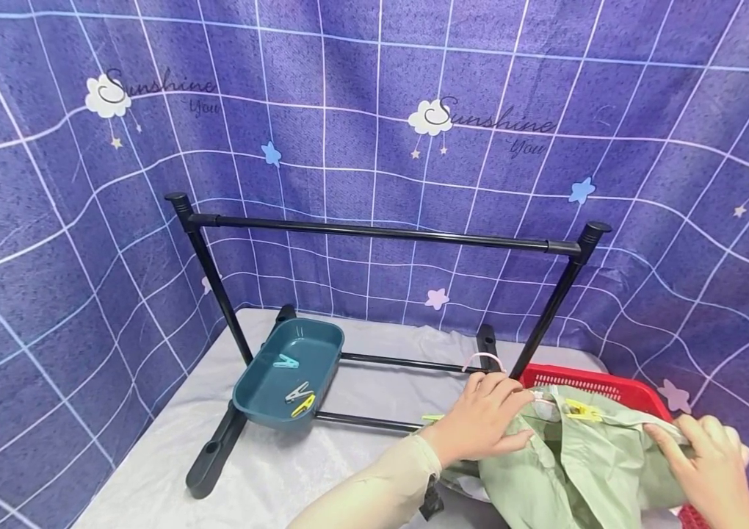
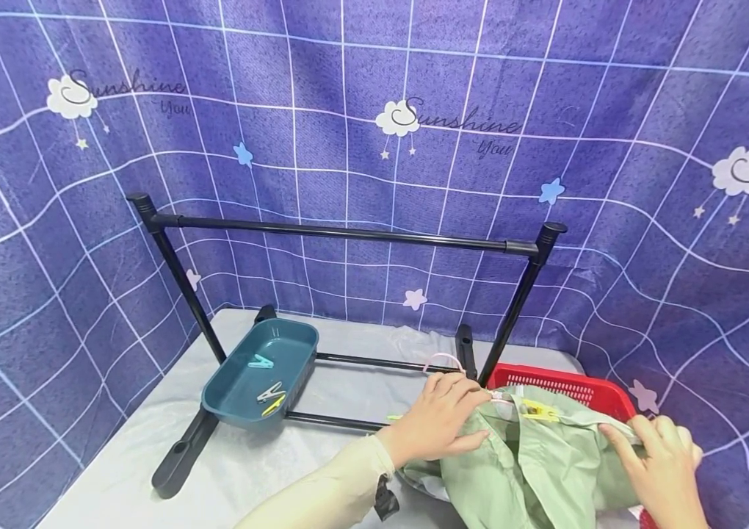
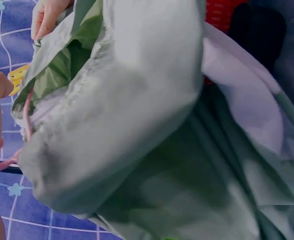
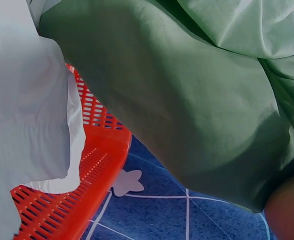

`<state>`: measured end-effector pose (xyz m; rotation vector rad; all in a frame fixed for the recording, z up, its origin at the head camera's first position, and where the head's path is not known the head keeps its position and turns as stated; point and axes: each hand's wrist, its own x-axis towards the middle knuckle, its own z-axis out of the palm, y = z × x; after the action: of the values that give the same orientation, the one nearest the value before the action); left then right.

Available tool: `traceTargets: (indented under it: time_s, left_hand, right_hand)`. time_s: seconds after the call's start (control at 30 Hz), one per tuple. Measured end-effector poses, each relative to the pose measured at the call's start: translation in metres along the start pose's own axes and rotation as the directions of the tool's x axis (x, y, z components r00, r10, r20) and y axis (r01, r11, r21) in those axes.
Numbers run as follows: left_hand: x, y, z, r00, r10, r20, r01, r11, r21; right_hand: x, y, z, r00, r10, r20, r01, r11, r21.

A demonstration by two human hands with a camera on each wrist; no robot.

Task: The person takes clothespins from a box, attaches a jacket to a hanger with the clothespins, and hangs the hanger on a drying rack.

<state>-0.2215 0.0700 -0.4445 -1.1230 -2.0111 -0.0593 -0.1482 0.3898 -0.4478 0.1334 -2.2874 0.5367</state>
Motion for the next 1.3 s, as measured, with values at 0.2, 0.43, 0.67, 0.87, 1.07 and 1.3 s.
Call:
traceTargets:
  time_s: [0.2,0.43,0.67,0.87,1.07,1.3]
  left_hand:
    - [-0.009,-0.004,0.004,1.000,-0.007,-0.016,0.007,1.000,-0.009]
    - [-0.019,-0.005,0.002,0.998,-0.052,0.045,0.055,0.997,-0.060]
    - [-0.028,-0.008,0.005,0.985,-0.119,0.124,0.134,0.984,-0.119]
    - [-0.037,-0.013,0.011,0.976,-0.171,0.133,0.189,0.972,-0.137]
    - [-0.048,-0.017,0.018,0.964,-0.214,0.156,0.236,0.962,-0.139]
    - [-0.058,-0.021,0.024,0.944,-0.257,0.208,0.291,0.944,-0.154]
  right_hand:
    - [-0.001,0.002,0.001,1.000,0.008,0.001,-0.008,1.000,0.003]
    - [-0.002,0.004,0.002,1.000,-0.007,-0.021,0.007,1.000,0.007]
    - [-0.002,0.005,0.002,0.999,-0.014,-0.028,0.015,1.000,0.013]
    - [-0.002,0.005,0.001,1.000,-0.008,-0.024,0.008,1.000,0.010]
    - [-0.002,0.006,0.002,0.998,-0.029,-0.048,0.030,0.999,0.015]
    - [-0.003,0.004,0.001,0.999,-0.011,-0.032,0.012,1.000,0.007]
